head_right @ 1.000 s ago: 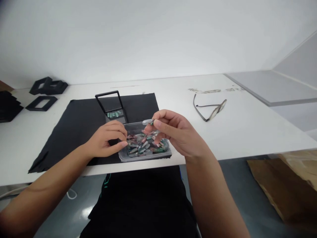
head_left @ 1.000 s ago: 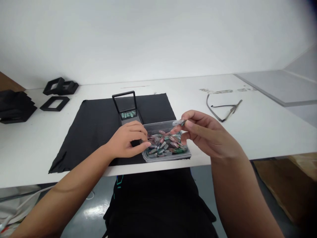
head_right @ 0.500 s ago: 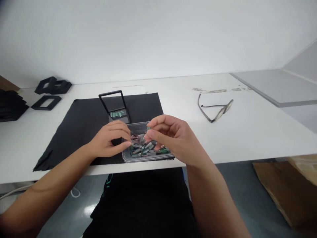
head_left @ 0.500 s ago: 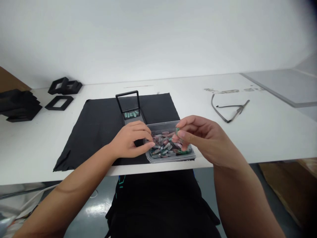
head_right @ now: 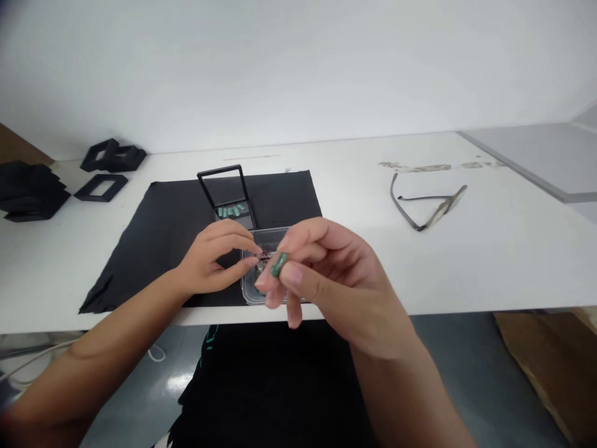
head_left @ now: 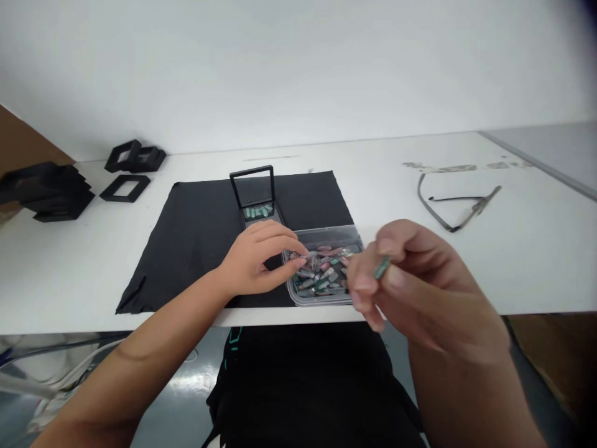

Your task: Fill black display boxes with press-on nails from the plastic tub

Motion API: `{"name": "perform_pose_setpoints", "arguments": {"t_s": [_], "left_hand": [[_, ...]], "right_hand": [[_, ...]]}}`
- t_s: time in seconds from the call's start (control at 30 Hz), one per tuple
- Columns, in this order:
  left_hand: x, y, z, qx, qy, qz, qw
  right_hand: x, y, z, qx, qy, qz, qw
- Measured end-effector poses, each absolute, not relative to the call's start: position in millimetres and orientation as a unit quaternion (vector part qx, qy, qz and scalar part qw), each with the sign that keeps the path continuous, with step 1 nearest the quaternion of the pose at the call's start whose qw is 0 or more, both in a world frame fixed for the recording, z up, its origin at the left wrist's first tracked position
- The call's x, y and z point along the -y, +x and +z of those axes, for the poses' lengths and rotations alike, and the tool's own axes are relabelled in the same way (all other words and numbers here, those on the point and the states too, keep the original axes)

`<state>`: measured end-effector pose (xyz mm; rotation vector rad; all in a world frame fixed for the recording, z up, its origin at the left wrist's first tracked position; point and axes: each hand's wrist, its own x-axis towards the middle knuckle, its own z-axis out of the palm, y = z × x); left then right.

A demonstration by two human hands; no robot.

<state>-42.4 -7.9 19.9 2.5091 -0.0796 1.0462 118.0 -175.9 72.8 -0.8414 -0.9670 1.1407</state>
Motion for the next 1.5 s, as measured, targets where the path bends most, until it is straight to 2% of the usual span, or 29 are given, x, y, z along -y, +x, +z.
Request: {"name": "perform_pose_setpoints", "arguments": {"t_s": [0.17, 0.43, 0.63, 0.77, 0.93, 1.03, 1.2, 1.3, 1.5], "left_hand": [[6.4, -42.7, 17.2, 0.025, 0.908, 0.359, 0.214], [5.7, -46.1, 19.5, 0.056, 0.929, 0.257, 0.262], [5.0, -46.2, 17.5, 0.017, 0.944, 0.25, 0.216], [4.6, -46.6, 20.4, -0.017, 0.937, 0.308, 0.163], [8.1, -48.3, 23.5, -0.001, 0.861, 0.478, 0.175], [10.1, -48.2, 22.9, 0.041, 0.825, 0.535, 0.174], [11.7, -46.1, 22.6, 0.102, 0.816, 0.557, 0.116], [13.6, -45.1, 22.9, 0.114, 0.808, 0.564, 0.124], [14.7, -47.6, 23.9, 0.127, 0.81, 0.554, 0.148]], "right_hand": [[185.1, 99.5, 84.7, 0.389, -0.342, 0.486, 0.704], [180.1, 92.1, 92.1, 0.366, -0.267, 0.565, 0.689], [177.1, 91.2, 80.4, 0.385, -0.202, 0.565, 0.701], [175.1, 86.1, 77.6, 0.398, -0.299, 0.499, 0.71], [174.9, 74.1, 67.3, 0.403, -0.403, 0.426, 0.703], [175.7, 70.3, 59.9, 0.397, -0.433, 0.447, 0.675], [176.3, 73.3, 58.5, 0.392, -0.452, 0.452, 0.662], [175.4, 76.8, 61.0, 0.392, -0.453, 0.47, 0.649], [168.2, 81.2, 57.0, 0.366, -0.349, 0.592, 0.628]]}}
